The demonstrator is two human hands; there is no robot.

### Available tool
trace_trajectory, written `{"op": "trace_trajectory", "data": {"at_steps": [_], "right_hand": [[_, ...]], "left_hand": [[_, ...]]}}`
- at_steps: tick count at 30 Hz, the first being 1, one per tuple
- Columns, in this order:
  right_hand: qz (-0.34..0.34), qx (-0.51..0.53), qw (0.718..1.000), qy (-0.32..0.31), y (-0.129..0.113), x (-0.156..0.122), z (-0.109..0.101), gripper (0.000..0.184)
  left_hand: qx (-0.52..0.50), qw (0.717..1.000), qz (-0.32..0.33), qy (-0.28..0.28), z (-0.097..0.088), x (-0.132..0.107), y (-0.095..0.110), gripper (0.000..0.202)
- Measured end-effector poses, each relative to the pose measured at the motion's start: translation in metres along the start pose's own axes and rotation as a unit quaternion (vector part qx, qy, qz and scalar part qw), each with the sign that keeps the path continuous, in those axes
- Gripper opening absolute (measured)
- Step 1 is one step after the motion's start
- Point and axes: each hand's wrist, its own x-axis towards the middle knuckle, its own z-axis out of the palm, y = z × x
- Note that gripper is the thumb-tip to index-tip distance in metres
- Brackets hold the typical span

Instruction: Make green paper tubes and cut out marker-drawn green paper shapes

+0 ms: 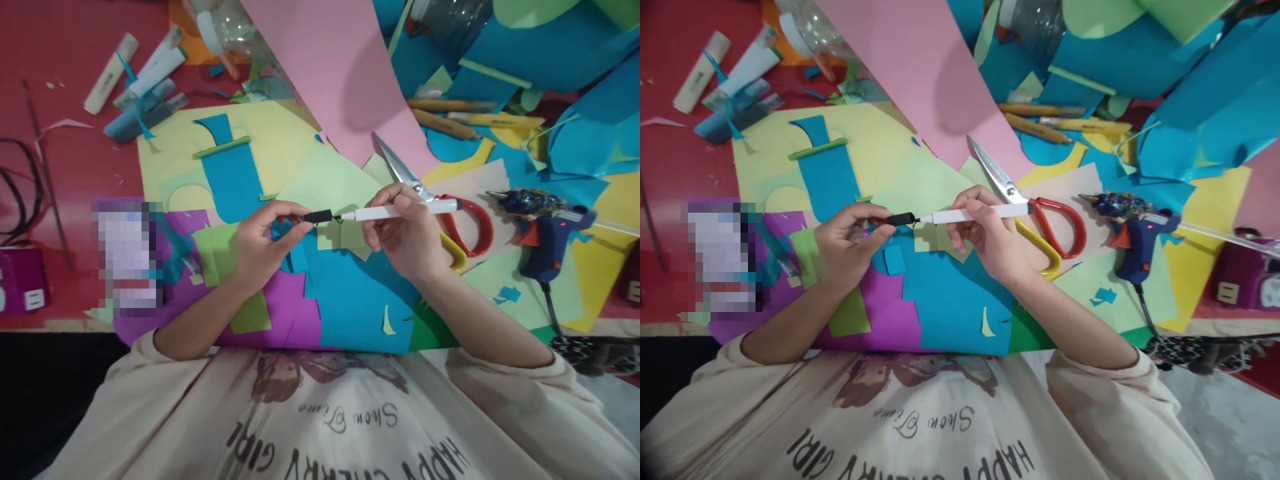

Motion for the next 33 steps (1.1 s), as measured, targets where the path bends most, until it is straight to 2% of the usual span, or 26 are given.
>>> {"op": "trace_trajectory", "data": {"at_steps": [3, 8, 15, 19, 27, 33], "right_hand": [[0.009, 0.016, 1.000, 0.005, 0.003, -0.001, 0.001, 0.025], [0.030, 0.037, 0.999, -0.026, 0.008, -0.003, 0.003, 0.024], [0.024, 0.056, 0.997, -0.040, 0.009, -0.003, 0.004, 0.026], [0.028, 0.059, 0.997, -0.043, 0.009, -0.003, 0.005, 0.025], [0.040, 0.070, 0.995, -0.059, 0.012, -0.001, 0.004, 0.026], [0.050, 0.040, 0.996, -0.059, 0.009, -0.001, 0.001, 0.032]], "left_hand": [[-0.004, 1.000, 0.009, -0.011, 0.000, 0.000, -0.001, 0.016], [-0.007, 0.998, 0.068, -0.015, 0.001, 0.000, -0.001, 0.016], [-0.009, 0.997, 0.071, -0.022, 0.001, -0.001, 0.002, 0.023], [-0.008, 0.995, 0.099, -0.018, 0.000, 0.000, 0.005, 0.016], [-0.008, 0.995, 0.095, -0.012, -0.001, 0.001, 0.009, 0.010], [-0.024, 0.989, 0.147, -0.020, 0.003, 0.002, 0.013, 0.007]]}}
